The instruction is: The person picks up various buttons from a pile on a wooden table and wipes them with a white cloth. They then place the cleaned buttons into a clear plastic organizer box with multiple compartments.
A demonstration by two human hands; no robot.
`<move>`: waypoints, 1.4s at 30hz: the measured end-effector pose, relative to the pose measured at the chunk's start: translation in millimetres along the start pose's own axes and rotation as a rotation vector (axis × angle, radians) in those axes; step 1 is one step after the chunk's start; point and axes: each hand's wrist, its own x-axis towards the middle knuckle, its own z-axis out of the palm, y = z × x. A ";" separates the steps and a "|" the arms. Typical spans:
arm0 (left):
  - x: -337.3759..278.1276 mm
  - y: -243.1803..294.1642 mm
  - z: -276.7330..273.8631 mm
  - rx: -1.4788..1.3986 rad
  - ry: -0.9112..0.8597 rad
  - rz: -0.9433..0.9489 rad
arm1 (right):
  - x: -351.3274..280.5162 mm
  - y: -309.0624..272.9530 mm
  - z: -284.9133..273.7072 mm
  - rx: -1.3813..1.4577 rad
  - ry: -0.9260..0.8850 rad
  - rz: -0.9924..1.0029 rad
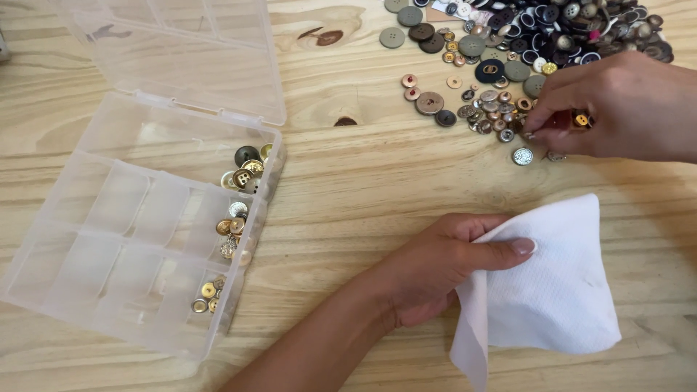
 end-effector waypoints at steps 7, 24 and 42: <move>2.6 -3.8 -3.2 -0.045 -0.008 0.011 | 3.7 5.7 -5.4 0.193 -0.099 0.308; 2.3 -1.8 -1.9 -0.015 0.005 -0.002 | 2.3 -10.3 -19.3 0.221 -0.051 0.236; 13.5 0.3 -5.1 -0.414 0.085 0.311 | -25.5 -114.7 -49.4 0.164 0.243 -0.242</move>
